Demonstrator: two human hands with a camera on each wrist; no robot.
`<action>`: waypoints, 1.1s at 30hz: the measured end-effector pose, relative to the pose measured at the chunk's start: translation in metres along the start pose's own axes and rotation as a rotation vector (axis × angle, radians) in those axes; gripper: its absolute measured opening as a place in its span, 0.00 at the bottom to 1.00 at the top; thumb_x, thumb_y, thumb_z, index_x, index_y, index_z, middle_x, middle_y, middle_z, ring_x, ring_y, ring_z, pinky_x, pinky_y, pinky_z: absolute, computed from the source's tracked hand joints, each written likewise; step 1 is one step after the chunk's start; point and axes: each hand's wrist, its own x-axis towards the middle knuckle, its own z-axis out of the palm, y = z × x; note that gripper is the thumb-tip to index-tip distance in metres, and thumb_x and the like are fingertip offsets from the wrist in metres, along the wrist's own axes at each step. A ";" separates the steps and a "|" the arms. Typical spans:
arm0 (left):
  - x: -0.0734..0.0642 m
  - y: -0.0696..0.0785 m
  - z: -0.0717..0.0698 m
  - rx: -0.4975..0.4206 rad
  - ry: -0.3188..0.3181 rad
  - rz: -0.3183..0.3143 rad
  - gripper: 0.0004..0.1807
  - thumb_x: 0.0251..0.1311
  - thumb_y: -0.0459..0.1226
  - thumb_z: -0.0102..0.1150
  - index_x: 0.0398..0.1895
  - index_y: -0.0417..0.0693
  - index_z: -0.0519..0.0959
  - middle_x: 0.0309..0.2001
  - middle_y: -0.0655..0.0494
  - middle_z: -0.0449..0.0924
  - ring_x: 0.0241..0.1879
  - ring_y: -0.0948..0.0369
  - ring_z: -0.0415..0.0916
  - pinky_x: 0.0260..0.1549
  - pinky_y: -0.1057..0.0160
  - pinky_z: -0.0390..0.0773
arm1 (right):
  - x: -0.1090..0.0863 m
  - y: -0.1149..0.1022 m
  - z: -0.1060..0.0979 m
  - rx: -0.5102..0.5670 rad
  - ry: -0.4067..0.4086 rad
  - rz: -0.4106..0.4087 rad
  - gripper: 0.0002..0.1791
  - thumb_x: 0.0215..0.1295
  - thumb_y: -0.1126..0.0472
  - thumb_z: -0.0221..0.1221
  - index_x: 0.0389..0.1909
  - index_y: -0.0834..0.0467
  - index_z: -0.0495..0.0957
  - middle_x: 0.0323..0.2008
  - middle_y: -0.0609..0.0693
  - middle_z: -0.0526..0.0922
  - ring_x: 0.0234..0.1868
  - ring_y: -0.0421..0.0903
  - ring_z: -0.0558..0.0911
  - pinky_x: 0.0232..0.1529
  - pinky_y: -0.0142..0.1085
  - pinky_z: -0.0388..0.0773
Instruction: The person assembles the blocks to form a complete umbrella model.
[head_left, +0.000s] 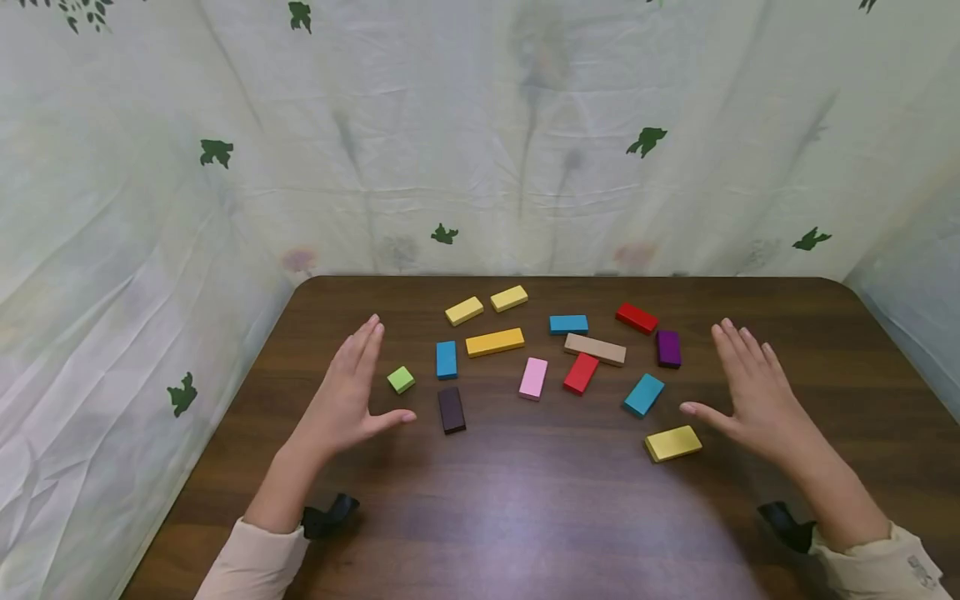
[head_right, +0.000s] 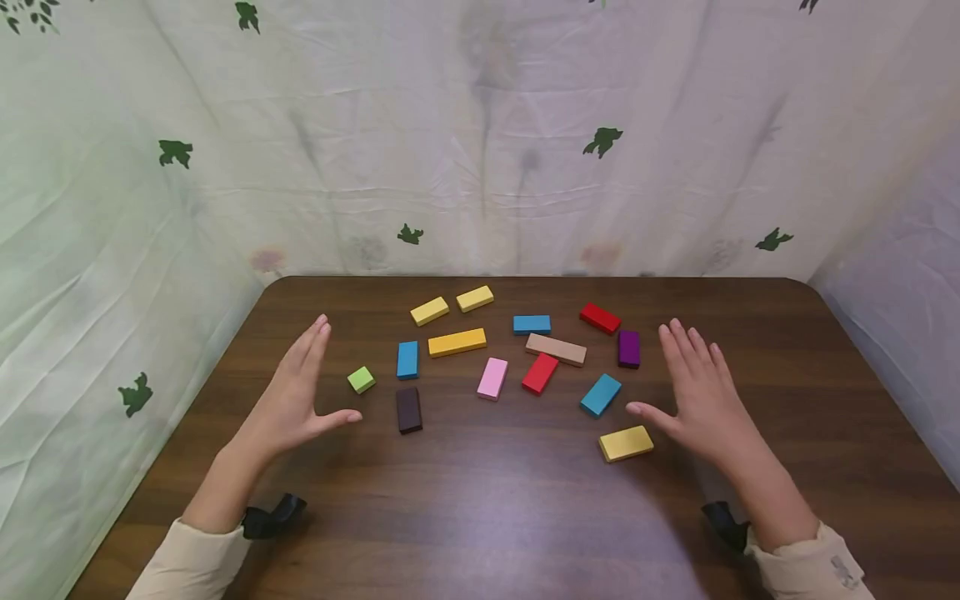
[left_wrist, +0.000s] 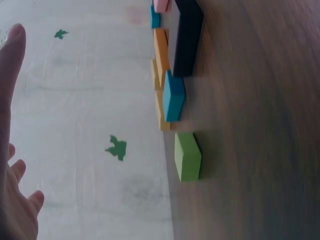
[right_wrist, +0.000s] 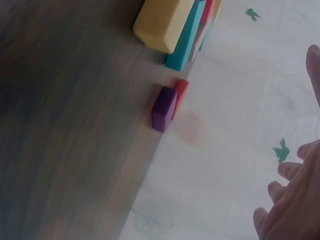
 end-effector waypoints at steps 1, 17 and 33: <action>0.001 0.002 0.001 -0.013 0.000 -0.004 0.59 0.45 0.72 0.43 0.70 0.41 0.39 0.69 0.46 0.38 0.66 0.49 0.41 0.61 0.50 0.44 | 0.001 -0.001 0.001 0.014 -0.001 -0.003 0.59 0.49 0.40 0.62 0.69 0.63 0.36 0.68 0.62 0.39 0.67 0.58 0.38 0.62 0.51 0.30; 0.014 0.024 0.021 -0.165 0.005 -0.030 0.58 0.45 0.67 0.48 0.70 0.43 0.38 0.70 0.48 0.38 0.67 0.52 0.41 0.59 0.49 0.50 | 0.010 -0.015 0.020 0.237 -0.038 0.004 0.57 0.51 0.49 0.64 0.69 0.61 0.34 0.68 0.63 0.42 0.66 0.61 0.45 0.59 0.56 0.46; 0.026 0.038 0.045 -0.260 0.003 0.013 0.60 0.39 0.48 0.71 0.69 0.41 0.42 0.69 0.48 0.43 0.66 0.53 0.44 0.59 0.52 0.53 | 0.019 -0.026 0.039 0.330 -0.109 0.066 0.55 0.51 0.46 0.63 0.69 0.60 0.38 0.66 0.64 0.47 0.64 0.64 0.51 0.54 0.60 0.54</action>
